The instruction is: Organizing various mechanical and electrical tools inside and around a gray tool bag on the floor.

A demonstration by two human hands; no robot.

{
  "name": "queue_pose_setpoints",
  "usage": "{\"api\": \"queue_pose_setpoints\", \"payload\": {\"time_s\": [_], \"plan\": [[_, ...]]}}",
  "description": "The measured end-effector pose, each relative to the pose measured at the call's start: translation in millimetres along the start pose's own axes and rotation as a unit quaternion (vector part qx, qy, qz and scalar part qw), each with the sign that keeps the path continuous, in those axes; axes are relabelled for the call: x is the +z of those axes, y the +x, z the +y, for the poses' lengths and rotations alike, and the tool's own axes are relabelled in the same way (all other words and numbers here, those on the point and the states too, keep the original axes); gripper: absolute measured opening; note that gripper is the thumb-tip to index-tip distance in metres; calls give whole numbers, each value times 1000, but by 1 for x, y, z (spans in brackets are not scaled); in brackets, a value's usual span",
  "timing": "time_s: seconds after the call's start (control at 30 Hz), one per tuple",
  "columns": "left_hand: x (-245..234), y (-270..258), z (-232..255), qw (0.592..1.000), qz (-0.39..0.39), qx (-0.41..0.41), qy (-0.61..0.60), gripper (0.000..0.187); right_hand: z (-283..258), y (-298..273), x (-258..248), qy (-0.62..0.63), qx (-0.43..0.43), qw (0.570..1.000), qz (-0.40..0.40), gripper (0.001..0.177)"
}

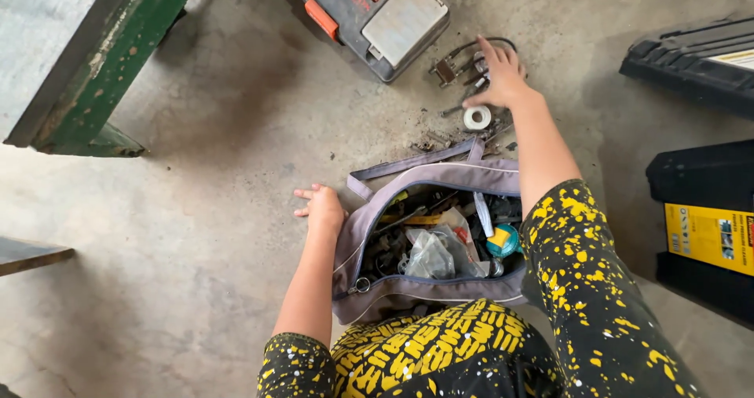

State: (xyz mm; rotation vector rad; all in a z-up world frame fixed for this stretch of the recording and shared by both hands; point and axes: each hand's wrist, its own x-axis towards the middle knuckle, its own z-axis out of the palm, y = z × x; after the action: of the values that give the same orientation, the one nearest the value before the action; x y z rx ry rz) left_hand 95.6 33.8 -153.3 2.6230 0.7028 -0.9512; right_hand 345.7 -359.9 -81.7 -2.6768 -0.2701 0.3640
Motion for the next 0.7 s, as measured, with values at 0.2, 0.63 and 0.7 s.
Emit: {"api": "queue_pose_setpoints", "payload": {"time_s": [0.2,0.63,0.7], "plan": [[-13,-3,10,999,-18,-29,-9,119,15,-19,36,-111,3,993,24,62],[-27,-26,15,993,-49,-70,-87,112,-32,-96,43,-68,-59,996,-17,124],[-17,-23,9,997,-18,-40,-67,110,-41,-111,39,-15,-7,1000,-16,108]]}}
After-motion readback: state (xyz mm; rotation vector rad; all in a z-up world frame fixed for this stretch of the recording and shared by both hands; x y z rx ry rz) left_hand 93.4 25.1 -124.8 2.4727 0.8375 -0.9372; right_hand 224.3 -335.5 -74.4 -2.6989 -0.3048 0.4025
